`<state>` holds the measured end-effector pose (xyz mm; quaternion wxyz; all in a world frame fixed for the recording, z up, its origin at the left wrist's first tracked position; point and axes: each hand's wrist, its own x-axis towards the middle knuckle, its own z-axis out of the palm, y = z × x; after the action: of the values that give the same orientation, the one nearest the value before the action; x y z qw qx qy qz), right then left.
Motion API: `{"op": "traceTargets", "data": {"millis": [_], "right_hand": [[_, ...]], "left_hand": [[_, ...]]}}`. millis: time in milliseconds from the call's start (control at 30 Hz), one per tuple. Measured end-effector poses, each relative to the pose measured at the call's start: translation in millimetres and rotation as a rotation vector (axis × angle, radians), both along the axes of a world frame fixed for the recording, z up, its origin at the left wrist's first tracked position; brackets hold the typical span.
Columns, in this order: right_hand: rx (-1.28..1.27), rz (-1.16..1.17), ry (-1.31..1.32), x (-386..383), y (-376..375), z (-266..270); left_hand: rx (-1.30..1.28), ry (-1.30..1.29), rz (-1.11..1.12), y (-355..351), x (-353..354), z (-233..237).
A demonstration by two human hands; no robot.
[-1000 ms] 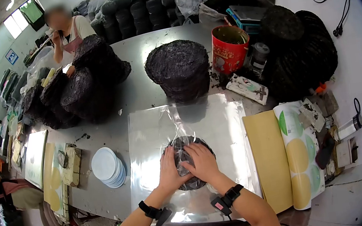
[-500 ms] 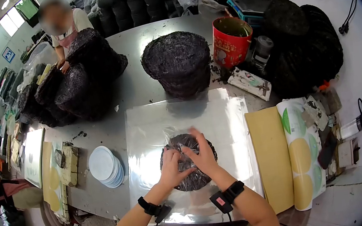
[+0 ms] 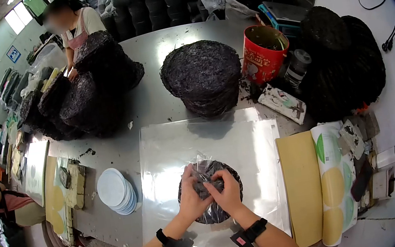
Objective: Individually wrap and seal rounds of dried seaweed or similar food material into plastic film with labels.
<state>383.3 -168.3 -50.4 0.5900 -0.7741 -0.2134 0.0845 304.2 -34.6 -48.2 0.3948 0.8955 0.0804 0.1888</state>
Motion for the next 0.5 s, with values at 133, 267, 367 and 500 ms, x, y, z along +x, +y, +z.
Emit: {"op": "traceTargets", "data": {"millis": [133,267,367,500], "right_hand": [[-0.194,0.128,-0.458,8,14,21],[-0.208,0.242,-0.26,7,-6,1],[0.135,-0.115,-0.201,0,13,29],[-0.061,0.23,-0.358,10,2,8]], "left_hand": [[-0.186,0.045,0.05,-1,1,5],[-0.136,0.033,0.014,0,-6,-5],[0.02,0.084,-0.008,3,-9,-11],[-0.2,-0.169,0.066,-4,0,-3]]}}
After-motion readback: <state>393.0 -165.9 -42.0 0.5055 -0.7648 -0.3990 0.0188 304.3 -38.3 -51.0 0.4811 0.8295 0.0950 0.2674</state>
